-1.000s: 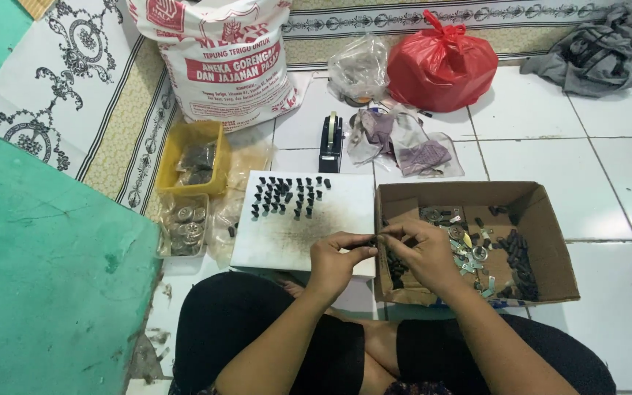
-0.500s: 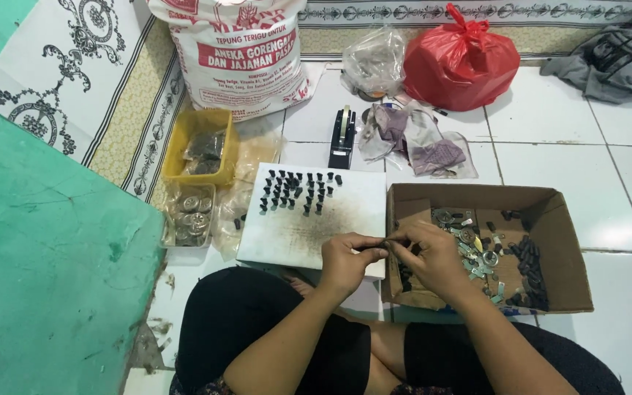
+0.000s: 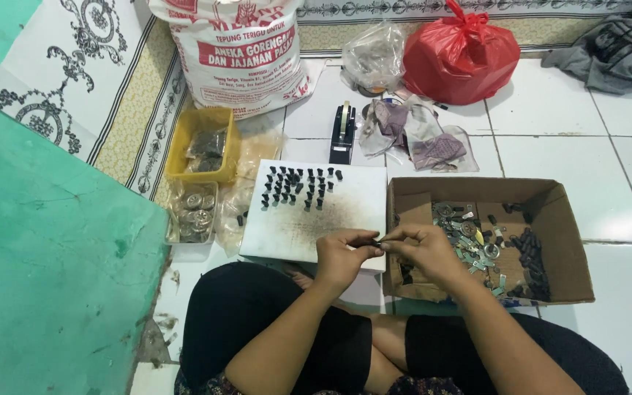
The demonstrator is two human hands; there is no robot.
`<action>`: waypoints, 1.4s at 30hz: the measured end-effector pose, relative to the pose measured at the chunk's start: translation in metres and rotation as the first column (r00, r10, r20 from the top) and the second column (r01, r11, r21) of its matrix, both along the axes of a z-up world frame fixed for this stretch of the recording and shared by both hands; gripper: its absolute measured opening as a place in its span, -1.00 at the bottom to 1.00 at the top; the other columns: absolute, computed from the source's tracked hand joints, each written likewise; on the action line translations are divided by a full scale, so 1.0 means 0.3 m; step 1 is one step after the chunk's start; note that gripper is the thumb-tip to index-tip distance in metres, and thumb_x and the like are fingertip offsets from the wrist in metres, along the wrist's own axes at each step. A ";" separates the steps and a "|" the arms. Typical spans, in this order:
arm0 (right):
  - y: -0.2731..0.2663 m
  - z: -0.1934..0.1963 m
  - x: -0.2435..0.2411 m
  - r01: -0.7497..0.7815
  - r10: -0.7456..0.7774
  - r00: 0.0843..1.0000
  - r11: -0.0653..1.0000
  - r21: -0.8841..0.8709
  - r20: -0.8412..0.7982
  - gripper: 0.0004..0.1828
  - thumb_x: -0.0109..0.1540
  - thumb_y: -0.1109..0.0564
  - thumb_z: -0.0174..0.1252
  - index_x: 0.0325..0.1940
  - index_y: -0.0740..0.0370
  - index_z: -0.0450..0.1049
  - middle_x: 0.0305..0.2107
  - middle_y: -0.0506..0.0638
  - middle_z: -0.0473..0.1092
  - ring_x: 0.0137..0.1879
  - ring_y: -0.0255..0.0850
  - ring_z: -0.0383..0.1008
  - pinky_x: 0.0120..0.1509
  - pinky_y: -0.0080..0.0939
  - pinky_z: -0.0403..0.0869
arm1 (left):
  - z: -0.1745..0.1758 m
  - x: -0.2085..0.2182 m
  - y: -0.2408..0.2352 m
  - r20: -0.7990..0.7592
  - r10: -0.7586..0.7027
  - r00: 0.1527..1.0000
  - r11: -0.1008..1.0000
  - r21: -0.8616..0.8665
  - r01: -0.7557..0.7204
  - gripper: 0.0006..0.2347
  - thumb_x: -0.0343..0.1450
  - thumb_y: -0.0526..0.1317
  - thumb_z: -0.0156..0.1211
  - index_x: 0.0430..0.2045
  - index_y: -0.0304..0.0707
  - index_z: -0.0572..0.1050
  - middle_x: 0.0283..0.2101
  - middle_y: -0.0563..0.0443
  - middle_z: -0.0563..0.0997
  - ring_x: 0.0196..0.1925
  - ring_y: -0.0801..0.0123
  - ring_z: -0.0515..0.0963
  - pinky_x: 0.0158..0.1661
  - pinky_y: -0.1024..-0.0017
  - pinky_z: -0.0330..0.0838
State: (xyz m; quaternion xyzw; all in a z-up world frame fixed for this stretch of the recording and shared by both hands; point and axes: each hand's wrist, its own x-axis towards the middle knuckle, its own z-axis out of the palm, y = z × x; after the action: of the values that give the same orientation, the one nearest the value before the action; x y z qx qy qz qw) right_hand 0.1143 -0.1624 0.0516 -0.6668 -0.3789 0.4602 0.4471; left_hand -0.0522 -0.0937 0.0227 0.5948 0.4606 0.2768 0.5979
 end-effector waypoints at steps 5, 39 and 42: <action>-0.002 -0.034 0.060 0.034 -0.051 0.956 0.997 -0.065 -0.288 -0.80 0.10 0.37 0.39 -0.20 0.49 0.66 -0.38 0.29 0.58 -0.29 -0.08 0.56 -0.11 0.01 0.66 | 0.051 0.003 -0.010 0.029 -0.025 0.999 1.000 -0.001 0.025 -0.81 0.18 -0.33 0.52 -0.37 -0.16 0.73 -0.43 -0.08 0.72 -0.27 0.42 0.68 -0.20 0.43 0.53; 0.477 -0.431 -0.135 -0.003 -0.224 0.694 0.950 0.314 0.685 -0.86 0.18 0.16 0.38 -0.18 0.07 0.68 -0.36 -0.02 0.52 -0.12 -0.11 0.49 0.03 -0.18 0.49 | -0.097 0.059 0.094 -0.082 0.543 0.836 0.768 -0.354 -0.534 -0.60 0.27 -0.36 0.26 0.03 -0.14 0.63 -0.03 -0.15 0.67 0.09 0.13 0.65 -0.01 0.34 0.54; 0.490 -0.503 -0.119 -0.048 -0.220 0.642 0.944 0.326 0.734 -0.84 0.16 0.11 0.38 -0.16 0.01 0.68 -0.34 -0.02 0.49 -0.09 -0.09 0.47 0.08 -0.16 0.47 | -0.063 0.055 0.095 -0.087 0.550 0.831 0.771 -0.328 -0.545 -0.59 0.25 -0.38 0.26 0.03 -0.18 0.63 -0.04 -0.18 0.67 0.08 0.13 0.65 -0.02 0.33 0.54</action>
State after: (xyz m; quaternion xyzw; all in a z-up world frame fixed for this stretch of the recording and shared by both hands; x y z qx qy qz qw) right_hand 0.0785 -0.0153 -0.0992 -0.7350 -0.5673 0.0480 0.3683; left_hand -0.0356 -0.0653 0.0038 0.3208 0.6501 0.3591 0.5878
